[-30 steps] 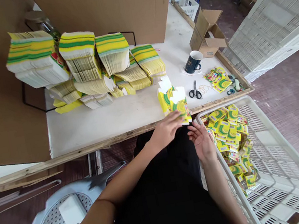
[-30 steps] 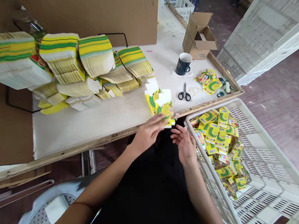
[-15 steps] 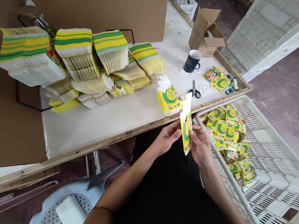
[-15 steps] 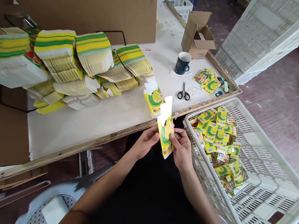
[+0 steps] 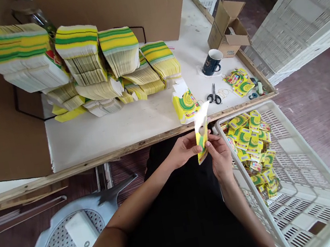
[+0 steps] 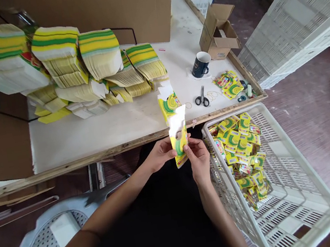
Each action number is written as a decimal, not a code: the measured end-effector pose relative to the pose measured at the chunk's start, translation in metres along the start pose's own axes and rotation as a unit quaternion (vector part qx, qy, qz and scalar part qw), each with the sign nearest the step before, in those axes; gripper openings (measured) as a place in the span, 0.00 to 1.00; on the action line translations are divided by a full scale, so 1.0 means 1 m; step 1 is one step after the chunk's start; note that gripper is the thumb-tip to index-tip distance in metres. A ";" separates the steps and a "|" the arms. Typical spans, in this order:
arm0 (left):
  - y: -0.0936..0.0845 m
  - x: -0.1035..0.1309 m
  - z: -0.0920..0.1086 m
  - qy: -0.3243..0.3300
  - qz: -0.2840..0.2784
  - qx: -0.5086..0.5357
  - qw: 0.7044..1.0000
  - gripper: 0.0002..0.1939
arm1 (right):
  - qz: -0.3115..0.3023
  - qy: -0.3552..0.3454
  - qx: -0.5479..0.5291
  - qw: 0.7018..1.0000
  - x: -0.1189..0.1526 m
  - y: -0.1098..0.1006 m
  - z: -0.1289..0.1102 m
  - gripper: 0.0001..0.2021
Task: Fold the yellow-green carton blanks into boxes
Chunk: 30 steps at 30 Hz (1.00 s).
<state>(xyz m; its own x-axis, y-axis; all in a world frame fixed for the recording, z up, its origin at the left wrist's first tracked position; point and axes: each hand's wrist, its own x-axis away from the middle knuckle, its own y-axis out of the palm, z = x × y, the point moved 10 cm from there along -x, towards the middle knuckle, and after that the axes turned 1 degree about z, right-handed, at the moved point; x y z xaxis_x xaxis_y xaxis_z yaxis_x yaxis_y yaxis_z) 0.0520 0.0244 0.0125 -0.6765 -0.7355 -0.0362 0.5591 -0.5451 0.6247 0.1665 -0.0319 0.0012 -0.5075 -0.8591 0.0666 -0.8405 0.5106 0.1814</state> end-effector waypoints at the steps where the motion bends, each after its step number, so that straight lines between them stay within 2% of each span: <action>1: -0.003 0.000 0.000 0.003 0.013 -0.008 1.000 0.27 | -0.008 -0.005 0.017 1.000 0.000 0.000 0.000 0.17; 7: -0.030 0.002 -0.005 0.018 0.149 -0.089 0.985 0.25 | -0.015 -0.021 0.083 0.996 0.005 0.001 0.002 0.15; 11: -0.028 0.006 0.002 0.047 0.177 -0.161 0.970 0.25 | 0.032 -0.045 0.090 0.994 0.006 -0.003 -0.005 0.15; 14: -0.024 0.012 0.013 0.079 0.194 -0.199 0.958 0.36 | 0.045 -0.061 0.097 0.992 0.003 -0.007 -0.013 0.13; 17: -0.017 0.013 0.012 0.065 0.159 -0.216 0.961 0.39 | 0.006 -0.074 0.091 0.993 -0.002 -0.006 -0.019 0.19; 20: -0.009 0.010 0.010 0.048 0.096 -0.225 0.969 0.37 | -0.034 -0.078 0.079 0.993 -0.005 -0.006 -0.023 0.27; 22: -0.006 0.009 0.011 0.041 0.065 -0.227 0.971 0.35 | -0.063 -0.075 0.073 0.993 -0.005 -0.006 -0.025 0.28; 24: -0.005 0.008 0.010 0.028 0.046 -0.214 0.975 0.33 | -0.091 -0.070 0.073 0.991 -0.005 -0.005 -0.026 0.27; 27: -0.005 0.008 0.003 -0.006 0.027 -0.180 0.983 0.30 | -0.119 -0.049 0.080 0.988 -0.006 -0.007 -0.027 0.19; 30: -0.002 0.010 -0.004 -0.031 0.013 -0.168 0.985 0.27 | -0.114 -0.032 0.101 0.988 -0.009 -0.013 -0.028 0.14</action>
<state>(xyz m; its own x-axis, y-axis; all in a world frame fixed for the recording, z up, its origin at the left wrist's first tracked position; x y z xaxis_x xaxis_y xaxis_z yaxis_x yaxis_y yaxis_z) 0.0458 0.0170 0.0075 -0.6813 -0.7314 0.0300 0.6973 -0.6361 0.3304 0.1871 -0.0315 0.0258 -0.3052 -0.9522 -0.0161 -0.9521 0.3054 -0.0144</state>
